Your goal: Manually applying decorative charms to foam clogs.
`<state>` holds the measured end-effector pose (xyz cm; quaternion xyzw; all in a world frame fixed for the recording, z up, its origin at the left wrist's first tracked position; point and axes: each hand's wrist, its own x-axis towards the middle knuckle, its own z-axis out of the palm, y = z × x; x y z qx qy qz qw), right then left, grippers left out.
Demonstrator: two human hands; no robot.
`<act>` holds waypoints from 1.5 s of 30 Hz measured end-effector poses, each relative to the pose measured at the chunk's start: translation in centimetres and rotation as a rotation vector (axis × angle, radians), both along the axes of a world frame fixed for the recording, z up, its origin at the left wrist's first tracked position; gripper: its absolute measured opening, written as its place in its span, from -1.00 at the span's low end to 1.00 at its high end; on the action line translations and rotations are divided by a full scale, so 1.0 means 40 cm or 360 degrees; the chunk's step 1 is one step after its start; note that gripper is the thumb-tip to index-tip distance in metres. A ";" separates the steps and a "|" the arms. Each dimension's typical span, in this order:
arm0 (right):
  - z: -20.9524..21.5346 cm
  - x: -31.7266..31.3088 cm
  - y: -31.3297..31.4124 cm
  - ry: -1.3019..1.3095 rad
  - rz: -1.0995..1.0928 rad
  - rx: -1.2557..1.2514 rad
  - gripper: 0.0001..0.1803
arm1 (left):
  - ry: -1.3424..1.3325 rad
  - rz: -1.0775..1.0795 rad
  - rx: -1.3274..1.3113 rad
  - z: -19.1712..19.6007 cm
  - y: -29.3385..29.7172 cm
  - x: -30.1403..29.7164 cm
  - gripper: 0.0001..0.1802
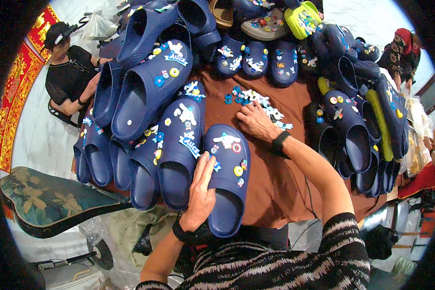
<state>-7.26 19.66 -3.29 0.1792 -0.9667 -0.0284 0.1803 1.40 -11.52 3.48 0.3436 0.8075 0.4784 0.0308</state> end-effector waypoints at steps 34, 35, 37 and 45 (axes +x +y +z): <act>0.039 -0.031 0.094 -0.0282 0.0013 -0.0171 -0.53 | 0.1019 -0.0520 -0.0737 0.005 0.163 0.017 -0.44; 0.038 -0.026 0.092 -0.0282 0.0014 -0.0175 -0.53 | 0.1012 -0.0608 -0.0785 -0.010 0.165 0.030 -0.46; 0.011 -0.020 0.100 -0.0328 -0.0114 0.0006 -0.51 | 0.1144 -0.0694 -0.1046 -0.021 0.159 0.023 -0.50; 0.068 0.076 0.089 -0.0065 -0.0067 -0.0215 -0.66 | 0.1250 -0.0532 -0.1142 -0.033 0.128 -0.024 -0.47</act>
